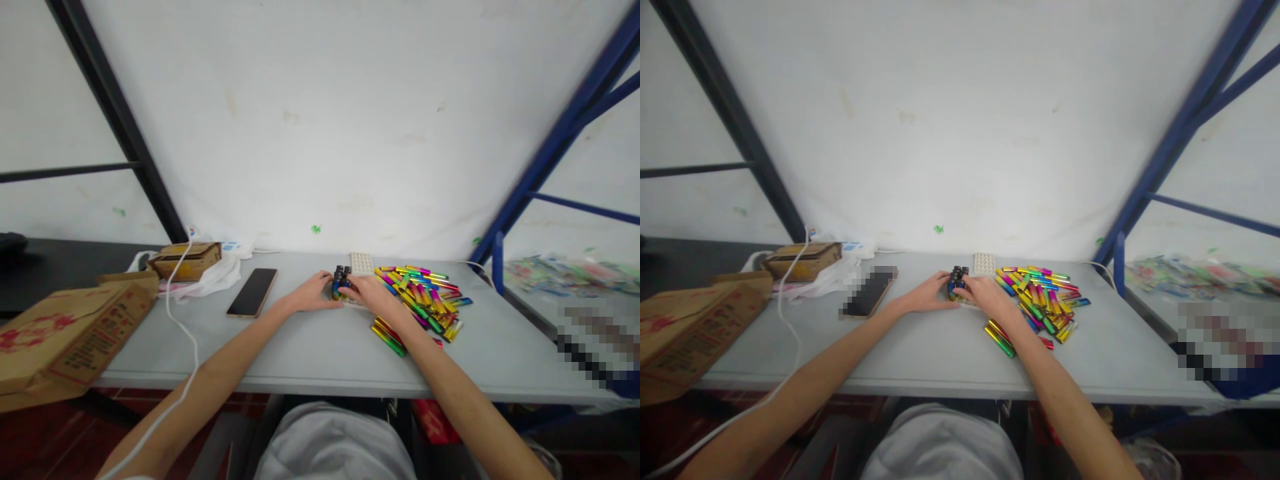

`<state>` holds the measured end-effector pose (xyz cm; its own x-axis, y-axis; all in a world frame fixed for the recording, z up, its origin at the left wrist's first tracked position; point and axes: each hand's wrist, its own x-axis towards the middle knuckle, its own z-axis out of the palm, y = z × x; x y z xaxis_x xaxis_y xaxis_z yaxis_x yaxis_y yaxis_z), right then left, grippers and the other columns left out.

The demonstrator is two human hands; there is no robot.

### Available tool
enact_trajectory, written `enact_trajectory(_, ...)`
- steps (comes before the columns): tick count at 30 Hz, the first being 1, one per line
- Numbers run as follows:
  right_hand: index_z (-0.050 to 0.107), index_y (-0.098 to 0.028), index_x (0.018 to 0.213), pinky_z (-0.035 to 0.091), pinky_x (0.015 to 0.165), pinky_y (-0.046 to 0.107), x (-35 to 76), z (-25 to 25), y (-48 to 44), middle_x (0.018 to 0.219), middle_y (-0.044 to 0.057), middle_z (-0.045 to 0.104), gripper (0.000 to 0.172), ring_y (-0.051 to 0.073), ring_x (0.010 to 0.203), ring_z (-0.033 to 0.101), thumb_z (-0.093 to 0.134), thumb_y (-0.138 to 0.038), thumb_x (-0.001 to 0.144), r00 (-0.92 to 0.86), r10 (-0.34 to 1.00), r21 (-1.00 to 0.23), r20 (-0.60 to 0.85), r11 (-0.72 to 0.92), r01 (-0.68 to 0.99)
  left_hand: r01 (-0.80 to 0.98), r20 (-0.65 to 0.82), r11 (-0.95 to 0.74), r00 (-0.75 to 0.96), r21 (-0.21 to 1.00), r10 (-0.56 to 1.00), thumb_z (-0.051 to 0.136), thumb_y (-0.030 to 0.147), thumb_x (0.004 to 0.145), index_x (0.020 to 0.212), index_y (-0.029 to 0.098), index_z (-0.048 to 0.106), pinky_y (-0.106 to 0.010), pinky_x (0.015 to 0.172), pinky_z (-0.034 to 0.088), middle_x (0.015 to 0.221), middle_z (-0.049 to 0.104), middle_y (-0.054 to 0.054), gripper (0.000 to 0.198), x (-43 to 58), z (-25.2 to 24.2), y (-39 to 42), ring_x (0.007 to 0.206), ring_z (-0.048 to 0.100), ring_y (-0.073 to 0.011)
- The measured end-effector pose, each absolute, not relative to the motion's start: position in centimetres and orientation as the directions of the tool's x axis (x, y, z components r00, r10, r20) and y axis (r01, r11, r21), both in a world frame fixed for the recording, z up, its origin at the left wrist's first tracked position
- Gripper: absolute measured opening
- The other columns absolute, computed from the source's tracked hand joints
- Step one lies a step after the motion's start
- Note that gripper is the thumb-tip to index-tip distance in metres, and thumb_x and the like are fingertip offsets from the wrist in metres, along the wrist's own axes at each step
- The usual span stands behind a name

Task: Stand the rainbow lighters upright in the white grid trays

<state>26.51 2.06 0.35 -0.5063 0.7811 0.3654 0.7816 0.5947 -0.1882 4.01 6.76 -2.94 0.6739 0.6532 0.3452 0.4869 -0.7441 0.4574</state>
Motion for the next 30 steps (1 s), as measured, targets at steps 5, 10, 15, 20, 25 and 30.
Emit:
enact_trajectory(5,0.068,-0.018,0.078,0.032,0.060,0.027,26.8,0.8,1.8,0.074,0.008,0.072,0.044,0.018,0.066,0.062,0.058,-0.057,0.095,-0.417,0.833,-0.169,0.363,0.499,0.850,0.488,0.356,-0.746,0.668,0.453,0.653,0.079,0.057,0.076,0.127,0.020,0.061,-0.044,0.109,0.046,0.131,0.060,-0.013,0.066,4.0,-3.0,6.8,0.119,0.059,-0.0315)
enact_trajectory(10,0.068,-0.018,0.077,0.037,0.067,0.028,30.6,1.3,2.7,0.075,0.007,0.071,0.049,0.018,0.069,0.061,0.044,-0.051,0.103,-0.287,0.856,-0.216,0.430,0.406,0.888,0.499,0.341,-0.741,0.671,0.449,0.658,0.078,0.057,0.076,0.129,0.016,0.061,-0.047,0.108,0.047,0.133,0.060,-0.016,0.069,3.9,-3.0,6.9,0.120,0.059,-0.0333)
enact_trajectory(15,0.071,-0.014,0.106,0.042,0.090,0.032,34.9,1.0,3.7,0.105,0.015,0.071,0.028,0.026,0.101,0.064,0.052,-0.034,0.100,-0.010,0.905,-0.165,0.426,0.089,0.982,0.506,0.327,-0.743,0.680,0.438,0.656,0.075,0.058,0.078,0.130,0.016,0.061,-0.047,0.109,0.045,0.135,0.059,-0.016,0.069,4.0,-2.8,6.8,0.123,0.058,-0.0337)
enact_trajectory(20,0.066,-0.011,0.120,0.045,0.092,0.041,36.0,0.5,3.4,0.116,0.022,0.066,0.045,0.034,0.111,0.062,0.054,-0.048,0.097,0.258,0.941,-0.130,0.221,-0.234,0.964,0.523,0.303,-0.730,0.679,0.439,0.668,0.074,0.062,0.078,0.131,0.013,0.059,-0.046,0.112,0.044,0.136,0.057,-0.019,0.074,4.0,-2.7,6.8,0.123,0.058,-0.0331)
enact_trajectory(25,0.060,-0.014,0.127,0.046,0.094,0.042,35.6,-0.1,3.5,0.124,0.021,0.063,0.039,0.034,0.119,0.060,0.058,-0.036,0.095,0.271,0.948,-0.135,0.167,-0.250,0.959,0.519,0.292,-0.728,0.684,0.448,0.668,0.074,0.062,0.078,0.132,0.013,0.058,-0.046,0.112,0.044,0.135,0.057,-0.019,0.075,4.0,-2.7,6.8,0.123,0.057,-0.0328)
enact_trajectory(30,0.059,-0.013,0.130,0.045,0.097,0.039,35.8,-0.3,4.0,0.117,0.018,0.067,0.041,0.029,0.116,0.062,0.054,-0.011,0.090,0.197,0.951,-0.231,0.238,-0.141,0.963,0.527,0.283,-0.726,0.687,0.441,0.670,0.074,0.062,0.078,0.131,0.013,0.058,-0.045,0.113,0.043,0.134,0.056,-0.018,0.074,4.0,-2.6,6.8,0.124,0.057,-0.0325)
